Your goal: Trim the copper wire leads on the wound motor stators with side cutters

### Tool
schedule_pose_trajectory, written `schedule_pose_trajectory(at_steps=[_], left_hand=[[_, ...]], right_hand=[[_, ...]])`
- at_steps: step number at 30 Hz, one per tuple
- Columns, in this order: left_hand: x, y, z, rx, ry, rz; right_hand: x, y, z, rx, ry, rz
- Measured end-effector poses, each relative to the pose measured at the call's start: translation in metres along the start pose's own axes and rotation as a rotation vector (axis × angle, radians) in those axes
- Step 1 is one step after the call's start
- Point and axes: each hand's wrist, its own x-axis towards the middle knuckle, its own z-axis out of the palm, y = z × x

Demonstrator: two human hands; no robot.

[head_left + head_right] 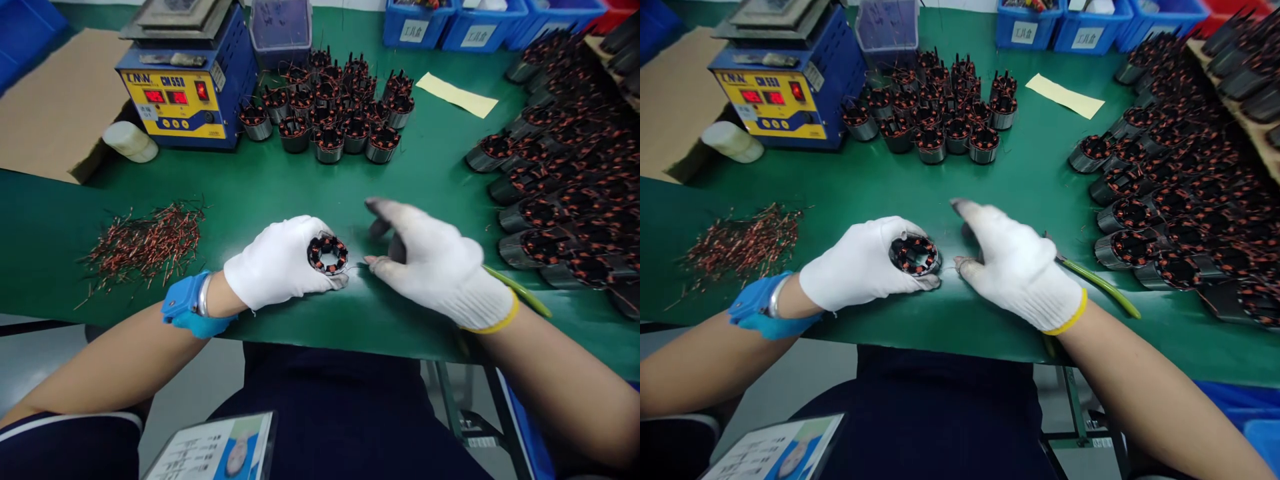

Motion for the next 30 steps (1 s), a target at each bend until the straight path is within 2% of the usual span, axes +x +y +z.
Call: schedule_pose_trajectory(at_steps=[2,5,8,11,13,15,17,19,21,25,30], left_hand=[[0.001,0.000,-0.002,-0.051,0.019,-0.064],[0.003,-0.004,-0.003,-0.145,0.017,-0.133],[0.003,-0.008,-0.003,-0.216,0.013,-0.169],[0.002,-0.008,-0.003,-0.204,0.007,-0.133],[0.001,-0.007,-0.004,-0.144,-0.013,-0.044],[0.001,-0.007,-0.006,-0.067,-0.059,0.080],[0.001,-0.009,-0.009,-0.002,-0.124,0.172],[0.001,-0.010,-0.009,0.039,-0.164,0.203],[0.000,-0.010,-0.007,0.061,-0.130,0.190],[-0.004,-0.003,0.001,0.045,0.020,0.145],[-0.006,0.004,0.005,0.055,0.004,0.239]], right_hand=[[-0.003,-0.001,-0.008,0.056,0.054,-0.048],[-0.008,-0.013,-0.004,-0.067,-0.017,-0.156],[-0.008,-0.022,0.011,-0.152,-0.060,-0.105],[-0.002,-0.014,0.013,0.095,-0.206,-0.066],[0.004,-0.003,0.006,0.308,-0.342,-0.039],[0.009,0.006,-0.004,0.398,-0.408,0.022],[0.011,0.009,-0.009,0.332,-0.412,0.076],[0.010,0.005,-0.008,0.193,-0.395,0.074],[0.007,-0.002,-0.003,0.040,-0.370,0.044],[0.004,-0.009,0.003,-0.127,-0.326,0.008],[0.003,-0.006,-0.003,-0.241,-0.221,-0.006]])
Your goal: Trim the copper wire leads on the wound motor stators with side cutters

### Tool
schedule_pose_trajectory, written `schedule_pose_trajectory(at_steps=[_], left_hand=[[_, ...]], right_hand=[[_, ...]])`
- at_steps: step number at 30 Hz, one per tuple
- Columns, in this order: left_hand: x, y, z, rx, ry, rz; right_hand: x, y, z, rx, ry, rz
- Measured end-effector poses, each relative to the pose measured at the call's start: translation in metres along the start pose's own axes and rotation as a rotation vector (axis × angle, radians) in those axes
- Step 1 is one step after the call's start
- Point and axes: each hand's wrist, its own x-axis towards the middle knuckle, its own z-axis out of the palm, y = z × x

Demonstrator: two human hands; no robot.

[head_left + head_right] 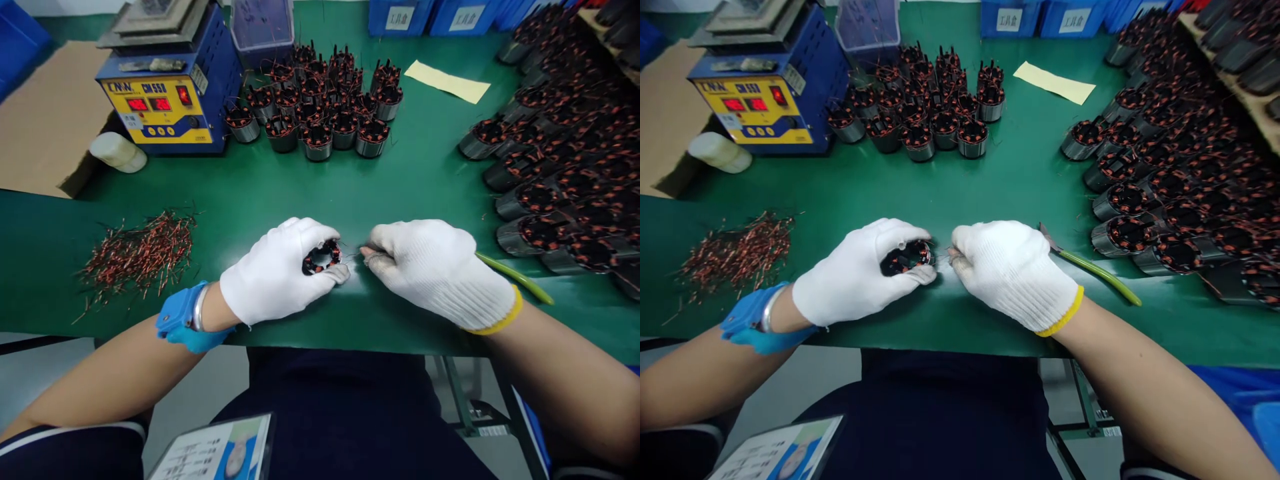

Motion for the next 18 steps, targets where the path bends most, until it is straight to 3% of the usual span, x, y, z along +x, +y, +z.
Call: schedule_pose_trajectory(at_steps=[6,11,14,18], left_hand=[[-0.001,-0.001,0.006,0.069,-0.020,0.102],[0.001,-0.006,0.012,0.077,0.010,0.123],[0.001,-0.008,0.013,0.092,0.006,0.153],[0.001,-0.009,0.011,0.097,-0.007,0.165]], right_hand=[[0.001,-0.001,0.001,-0.060,0.070,0.026],[0.005,0.007,0.001,0.294,0.053,0.112],[0.006,0.008,0.000,0.467,-0.068,0.005],[0.008,0.004,0.002,0.484,-0.152,-0.195]])
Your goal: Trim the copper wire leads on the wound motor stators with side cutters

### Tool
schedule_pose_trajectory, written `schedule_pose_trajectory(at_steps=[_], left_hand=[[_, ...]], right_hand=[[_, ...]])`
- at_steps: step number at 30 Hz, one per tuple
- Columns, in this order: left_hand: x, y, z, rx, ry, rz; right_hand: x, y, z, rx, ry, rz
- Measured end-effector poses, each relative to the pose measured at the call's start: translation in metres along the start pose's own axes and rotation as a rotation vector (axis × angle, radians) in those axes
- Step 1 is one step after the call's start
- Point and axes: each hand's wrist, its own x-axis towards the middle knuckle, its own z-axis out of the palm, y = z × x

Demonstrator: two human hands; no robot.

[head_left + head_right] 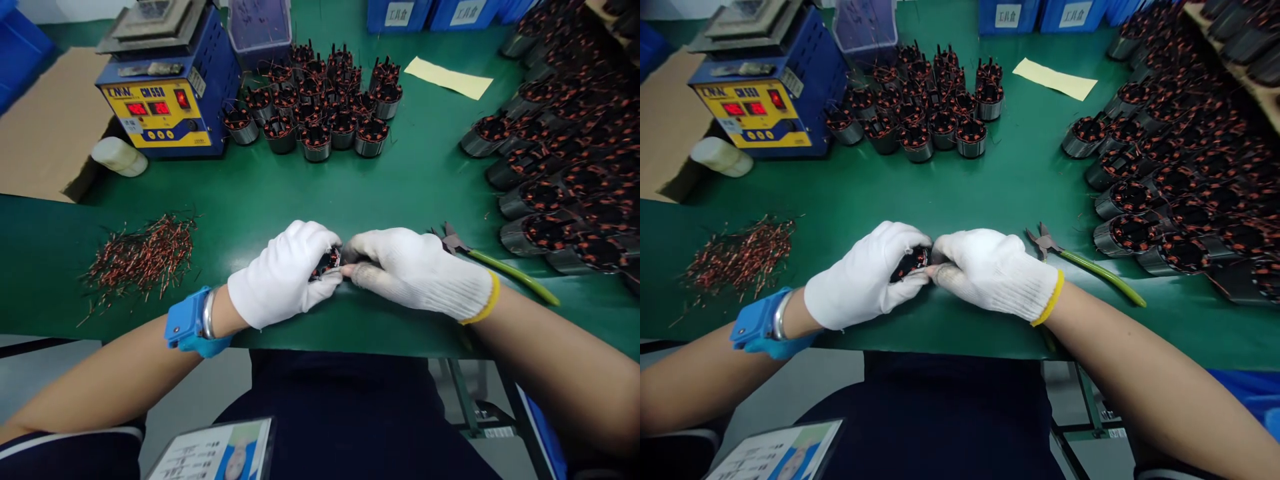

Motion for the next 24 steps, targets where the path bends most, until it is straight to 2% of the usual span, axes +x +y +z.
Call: schedule_pose_trajectory(at_steps=[5,10,14,19,24], left_hand=[[0.000,-0.002,-0.006,-0.047,-0.012,0.025],[0.000,-0.004,-0.009,-0.031,-0.047,0.063],[0.000,-0.002,-0.004,-0.023,-0.022,0.037],[0.000,0.004,0.001,0.017,0.022,-0.024],[0.000,0.007,0.000,0.025,0.003,-0.044]], right_hand=[[0.002,0.005,-0.001,0.097,-0.022,0.027],[-0.002,0.011,-0.007,0.106,0.027,0.089],[-0.008,0.005,-0.008,-0.093,0.105,0.124],[-0.021,-0.009,-0.006,-0.496,0.162,0.028],[-0.028,-0.013,-0.005,-0.578,0.208,-0.046]])
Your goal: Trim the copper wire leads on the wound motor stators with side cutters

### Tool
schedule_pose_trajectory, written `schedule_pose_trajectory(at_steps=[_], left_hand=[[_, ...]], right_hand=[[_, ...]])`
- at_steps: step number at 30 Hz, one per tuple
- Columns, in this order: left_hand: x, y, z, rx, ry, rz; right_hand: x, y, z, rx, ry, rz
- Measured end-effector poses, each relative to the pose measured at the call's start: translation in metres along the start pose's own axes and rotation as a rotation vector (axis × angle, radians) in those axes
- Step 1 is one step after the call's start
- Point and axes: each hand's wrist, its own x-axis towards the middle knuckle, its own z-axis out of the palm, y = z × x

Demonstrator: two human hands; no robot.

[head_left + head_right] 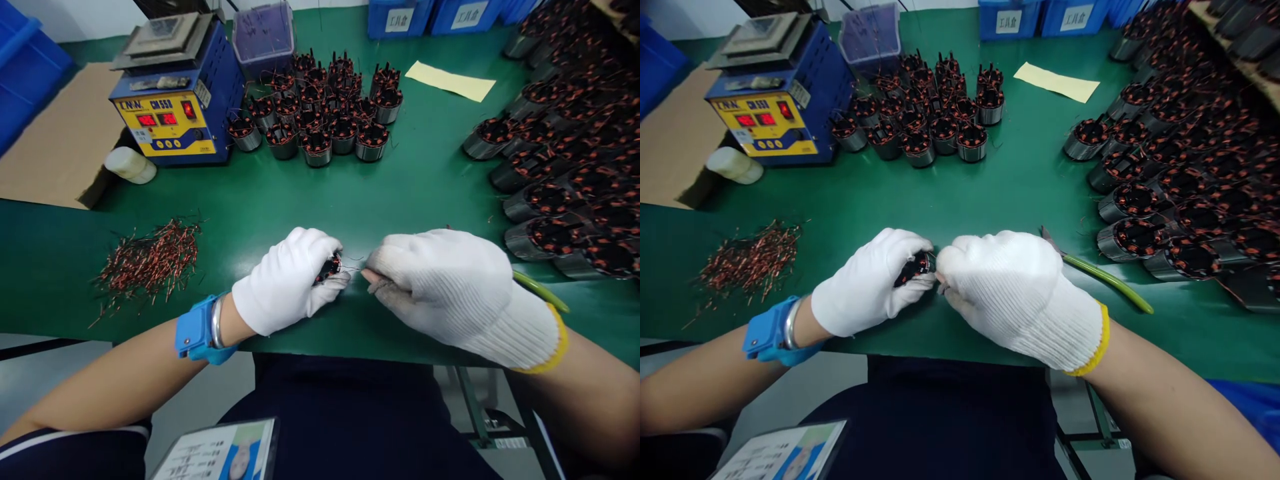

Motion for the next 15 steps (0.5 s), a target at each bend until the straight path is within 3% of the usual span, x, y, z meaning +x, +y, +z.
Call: schedule_pose_trajectory(at_steps=[6,10,13,15], left_hand=[[0.001,-0.001,0.000,-0.027,0.000,0.025],[0.005,0.002,0.006,-0.029,0.084,-0.003],[0.009,0.006,0.010,-0.024,0.140,-0.051],[0.010,0.009,0.011,-0.030,0.150,-0.075]], right_hand=[[0.017,0.004,0.013,-0.012,0.010,0.108],[0.030,0.005,0.019,0.091,0.030,0.127],[0.032,0.012,0.017,0.363,0.014,0.222],[0.031,0.018,0.017,0.652,-0.110,0.267]])
